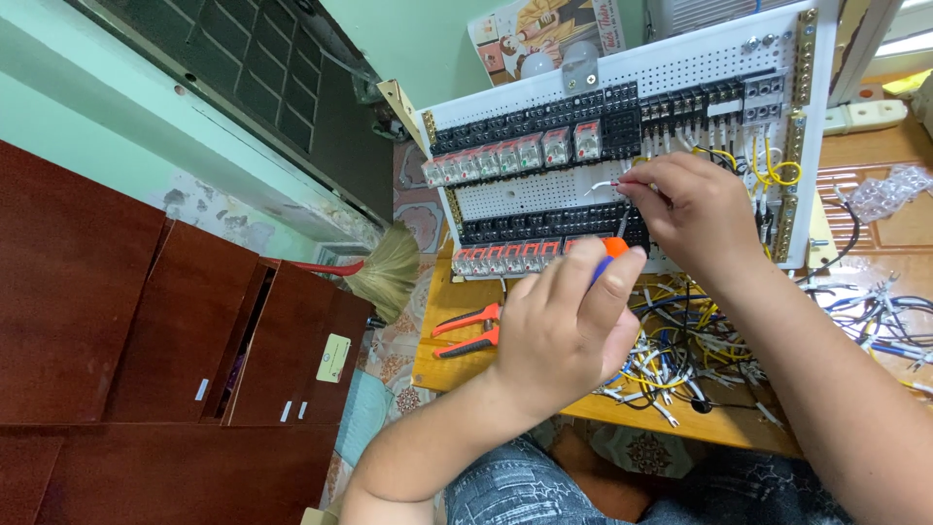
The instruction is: Connecting and securing wires to an electrical relay board using a screwdriver and pliers.
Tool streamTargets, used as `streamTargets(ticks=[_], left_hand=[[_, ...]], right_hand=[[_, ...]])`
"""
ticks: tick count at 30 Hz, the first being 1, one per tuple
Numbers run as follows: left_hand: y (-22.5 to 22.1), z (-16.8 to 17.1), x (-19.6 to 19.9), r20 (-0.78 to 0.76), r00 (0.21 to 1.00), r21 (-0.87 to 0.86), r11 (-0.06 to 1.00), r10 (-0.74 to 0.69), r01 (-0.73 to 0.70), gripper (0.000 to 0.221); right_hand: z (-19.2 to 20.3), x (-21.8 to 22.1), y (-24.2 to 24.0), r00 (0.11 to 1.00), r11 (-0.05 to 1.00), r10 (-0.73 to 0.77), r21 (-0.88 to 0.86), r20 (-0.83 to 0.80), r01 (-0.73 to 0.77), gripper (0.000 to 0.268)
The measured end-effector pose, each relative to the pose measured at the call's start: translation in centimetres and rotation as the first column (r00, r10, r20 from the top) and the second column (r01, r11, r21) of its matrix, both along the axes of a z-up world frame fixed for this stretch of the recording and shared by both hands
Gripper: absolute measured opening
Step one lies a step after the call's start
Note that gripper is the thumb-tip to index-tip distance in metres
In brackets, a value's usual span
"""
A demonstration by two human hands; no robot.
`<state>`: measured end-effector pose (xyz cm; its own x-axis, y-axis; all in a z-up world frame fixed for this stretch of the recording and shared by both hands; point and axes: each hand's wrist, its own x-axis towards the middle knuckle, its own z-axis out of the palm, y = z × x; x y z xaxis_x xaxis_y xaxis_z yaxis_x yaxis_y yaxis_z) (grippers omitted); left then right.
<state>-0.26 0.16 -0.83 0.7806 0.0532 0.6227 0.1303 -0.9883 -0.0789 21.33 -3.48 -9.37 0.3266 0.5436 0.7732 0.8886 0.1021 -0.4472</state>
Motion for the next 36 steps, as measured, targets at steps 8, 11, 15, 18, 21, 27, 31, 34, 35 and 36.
streamTargets(ticks=[8, 11, 15, 18, 21, 27, 31, 34, 35, 36], left_hand=[[0.7, -0.2, 0.8, 0.174, 0.985, 0.146, 0.989, 0.007, -0.033, 0.026], [0.4, 0.2, 0.7, 0.147, 0.989, 0.104, 0.994, -0.006, -0.009, 0.027], [0.7, -0.7, -0.1, 0.008, 0.996, -0.016, 0.996, -0.087, 0.087, 0.051], [1.1, -0.8, 0.2, 0.074, 0.992, 0.119, 0.989, -0.102, 0.093, 0.023], [1.5, 0.8, 0.9, 0.243, 0.966, 0.279, 0.960, -0.087, 0.016, 0.019], [1.5, 1.0, -2.6, 0.331, 0.937, 0.159, 0.985, -0.116, 0.066, 0.027], [0.6, -0.8, -5.6, 0.373, 0.926, -0.030, 0.996, -0.063, 0.080, 0.019], [0.2, -2.5, -7.1, 0.421, 0.907, -0.153, 0.986, 0.005, 0.065, 0.018], [0.1, -3.0, -7.8, 0.399, 0.916, -0.219, 0.974, 0.033, 0.060, 0.016], [0.1, -3.5, -8.4, 0.375, 0.925, -0.283, 0.958, 0.061, 0.052, 0.015]], right_hand=[[-0.5, -0.5, 0.4, 1.000, 0.997, -0.023, -0.072, -0.009, 0.022, 0.003], [-0.5, -0.2, 0.2, 0.999, 0.995, -0.032, -0.091, -0.035, 0.029, 0.004], [0.4, 0.2, -0.4, 0.987, 0.987, 0.022, -0.154, -0.160, -0.047, 0.012], [0.0, 0.6, -0.1, 0.987, 0.977, -0.014, -0.211, -0.161, -0.021, 0.016], [1.0, 0.3, -0.5, 0.982, 0.977, 0.015, -0.205, -0.189, -0.055, 0.012], [0.6, 0.3, -0.4, 0.980, 0.980, 0.015, -0.192, -0.196, -0.053, 0.010], [-0.1, 0.1, -0.1, 0.979, 0.979, -0.043, -0.205, -0.198, 0.002, 0.011], [0.2, -0.2, 0.0, 0.974, 0.976, -0.059, -0.216, -0.217, 0.011, 0.011], [-0.2, -0.1, 0.0, 0.981, 0.979, -0.073, -0.199, -0.179, 0.037, 0.010], [-0.5, -0.1, 0.1, 0.986, 0.982, -0.086, -0.180, -0.141, 0.060, 0.010]])
